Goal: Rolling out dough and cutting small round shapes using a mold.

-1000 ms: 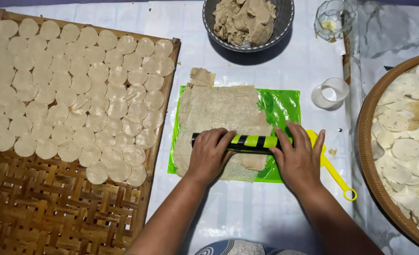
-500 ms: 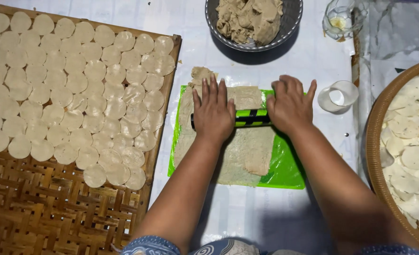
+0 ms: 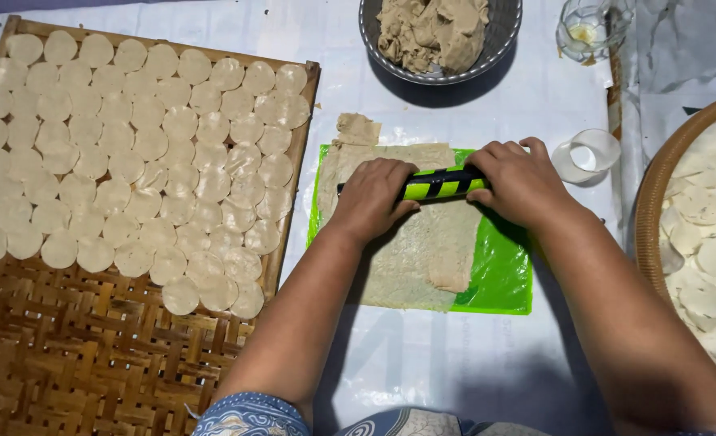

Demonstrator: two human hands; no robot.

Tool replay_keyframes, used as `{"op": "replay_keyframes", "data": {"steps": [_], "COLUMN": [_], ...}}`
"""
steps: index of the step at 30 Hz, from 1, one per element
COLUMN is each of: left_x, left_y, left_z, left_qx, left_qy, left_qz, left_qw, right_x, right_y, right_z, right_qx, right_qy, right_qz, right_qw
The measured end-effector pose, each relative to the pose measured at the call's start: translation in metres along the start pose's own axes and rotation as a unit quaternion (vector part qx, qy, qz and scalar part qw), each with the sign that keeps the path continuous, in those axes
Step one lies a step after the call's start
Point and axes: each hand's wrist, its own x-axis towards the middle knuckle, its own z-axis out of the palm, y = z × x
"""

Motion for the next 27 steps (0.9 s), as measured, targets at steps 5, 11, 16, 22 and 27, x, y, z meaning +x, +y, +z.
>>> {"op": "replay_keyframes", "data": {"steps": [5,11,16,22,27], "left_x": [-0.035,-0.094,-0.116,-0.082,-0.066], "left_y": [0.046,0.078,0.082,0.076,0.074], "left_z": [-0.033,-0.011,0.009,0.002,0.014], "left_qx": [0.007,-0.02,-0.046,0.023,0.066], "left_qy": [0.045,0.023,0.062,0.051,0.044], "left_qz": [0.025,0.052,0.051,0.001,-0.15], "left_qw": [0.999,0.998,0.996,0.998,0.986], "right_x": [-0.067,-0.144,-0.165,-0.12,-0.101], "right_y": [-0.02,-0.049,-0.074,-0.07,-0.065], "right_z": [-0.003,0.049,0.082,0.062,0.07], "right_qx": [0.014,0.037,0.02,0.033,0.033], "right_qy": [0.09,0.073,0.166,0.083,0.183], "right_qz": [-0.019,0.015,0.025,0.087,0.101], "right_qw": [0.996,0.997,0.986,0.992,0.977]}}
